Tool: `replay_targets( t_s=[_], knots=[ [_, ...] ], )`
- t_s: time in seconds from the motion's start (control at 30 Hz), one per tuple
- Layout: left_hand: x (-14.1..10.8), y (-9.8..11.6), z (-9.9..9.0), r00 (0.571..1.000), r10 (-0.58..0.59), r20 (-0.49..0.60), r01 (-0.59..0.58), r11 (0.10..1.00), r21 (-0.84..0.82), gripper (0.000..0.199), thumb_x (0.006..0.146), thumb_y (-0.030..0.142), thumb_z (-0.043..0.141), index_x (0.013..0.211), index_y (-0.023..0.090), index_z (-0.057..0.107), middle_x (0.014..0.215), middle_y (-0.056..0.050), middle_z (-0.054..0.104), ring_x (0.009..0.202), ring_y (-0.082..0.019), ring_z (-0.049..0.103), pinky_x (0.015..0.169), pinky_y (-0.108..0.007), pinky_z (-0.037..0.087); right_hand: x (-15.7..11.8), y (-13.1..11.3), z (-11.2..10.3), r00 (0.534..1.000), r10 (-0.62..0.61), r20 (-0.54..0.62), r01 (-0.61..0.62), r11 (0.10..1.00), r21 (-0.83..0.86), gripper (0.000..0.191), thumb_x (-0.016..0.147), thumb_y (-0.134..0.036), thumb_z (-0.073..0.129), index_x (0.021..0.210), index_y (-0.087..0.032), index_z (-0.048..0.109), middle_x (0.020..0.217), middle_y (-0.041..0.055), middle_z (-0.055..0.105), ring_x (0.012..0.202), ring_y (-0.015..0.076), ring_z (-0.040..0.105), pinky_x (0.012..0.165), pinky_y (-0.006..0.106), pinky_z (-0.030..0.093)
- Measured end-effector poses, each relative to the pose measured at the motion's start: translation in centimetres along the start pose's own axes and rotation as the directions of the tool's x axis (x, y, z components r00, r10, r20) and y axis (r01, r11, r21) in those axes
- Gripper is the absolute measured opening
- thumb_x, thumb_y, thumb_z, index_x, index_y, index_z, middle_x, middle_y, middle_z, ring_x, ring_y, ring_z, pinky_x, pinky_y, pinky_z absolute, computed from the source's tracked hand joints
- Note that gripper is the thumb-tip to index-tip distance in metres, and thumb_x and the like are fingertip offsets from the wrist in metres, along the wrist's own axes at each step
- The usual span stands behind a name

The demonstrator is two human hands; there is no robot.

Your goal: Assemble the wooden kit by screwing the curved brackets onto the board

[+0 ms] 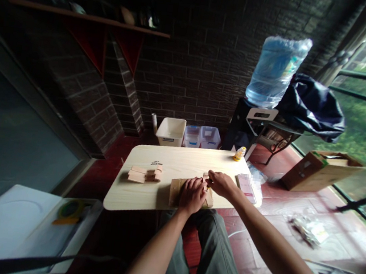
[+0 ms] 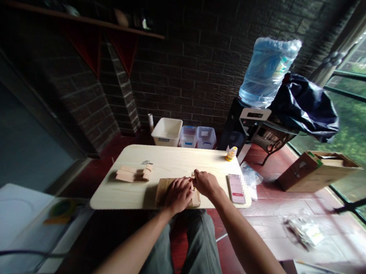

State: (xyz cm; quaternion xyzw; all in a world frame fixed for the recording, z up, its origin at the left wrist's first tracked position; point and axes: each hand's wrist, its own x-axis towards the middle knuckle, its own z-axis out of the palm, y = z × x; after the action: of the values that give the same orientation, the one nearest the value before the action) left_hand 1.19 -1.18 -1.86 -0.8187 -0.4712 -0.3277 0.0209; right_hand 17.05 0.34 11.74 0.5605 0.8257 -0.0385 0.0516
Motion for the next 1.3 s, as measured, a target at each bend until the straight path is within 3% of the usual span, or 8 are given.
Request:
replay_targets(
  t_s=[0.23,0.6,0.8,0.97,1.3],
  knots=[
    [0.0,0.2,-0.4,1.000,0.010,0.010,-0.010,1.000,-0.008,0.032,0.094,0.025,0.054,0.126,0.028,0.056,0.140,-0.008,0.058,0.135,-0.028,0.050,0.117,-0.054,0.038,0.0,0.1,0.2,0.988,-0.131,0.084,0.134,0.991,-0.027,0.032,0.097,-0.022,0.054,0.128,-0.014,0.059,0.113,0.0165,0.074,0.103,0.0252,0.072,0.080,0.028,0.053],
    [0.1,0.0,0.0,1.000,0.005,0.022,-0.005,1.000,-0.016,0.035,0.095,0.026,0.052,0.130,0.026,0.055,0.140,-0.009,0.058,0.136,-0.030,0.049,0.118,-0.055,0.036,0.7,0.1,0.6,0.995,-0.029,0.097,0.034,0.999,-0.043,0.036,0.100,-0.040,0.052,0.115,-0.011,0.067,0.105,0.0214,0.074,0.097,0.0298,0.074,0.077,0.033,0.055],
    [0.0,0.2,-0.3,1.000,0.017,0.006,-0.017,1.000,-0.012,0.034,0.095,0.024,0.052,0.129,0.028,0.055,0.139,-0.008,0.059,0.136,-0.028,0.049,0.119,-0.054,0.037,0.4,-0.2,-0.8,0.988,-0.117,0.105,0.121,0.992,-0.033,0.037,0.093,-0.022,0.057,0.129,-0.016,0.059,0.112,0.0142,0.075,0.099,0.0265,0.073,0.077,0.030,0.053],
    [-0.1,0.3,-0.2,1.000,0.002,-0.025,-0.002,1.000,-0.008,0.032,0.095,0.022,0.052,0.126,0.027,0.056,0.139,-0.009,0.059,0.136,-0.027,0.050,0.119,-0.055,0.037,0.3,-0.4,-1.9,0.976,-0.195,0.101,0.203,0.976,-0.074,0.027,0.093,-0.011,0.052,0.115,-0.018,0.065,0.106,0.0130,0.076,0.094,0.0250,0.073,0.073,0.028,0.051],
    [0.1,0.5,-0.3,1.000,-0.010,0.007,0.010,1.000,-0.011,0.035,0.095,0.022,0.050,0.129,0.029,0.055,0.143,-0.007,0.057,0.138,-0.027,0.048,0.120,-0.053,0.035,1.4,0.5,-0.1,0.984,-0.130,0.120,0.141,0.986,-0.087,0.029,0.095,-0.015,0.051,0.122,-0.010,0.060,0.106,0.0201,0.074,0.095,0.0282,0.074,0.074,0.030,0.054]
  ],
)
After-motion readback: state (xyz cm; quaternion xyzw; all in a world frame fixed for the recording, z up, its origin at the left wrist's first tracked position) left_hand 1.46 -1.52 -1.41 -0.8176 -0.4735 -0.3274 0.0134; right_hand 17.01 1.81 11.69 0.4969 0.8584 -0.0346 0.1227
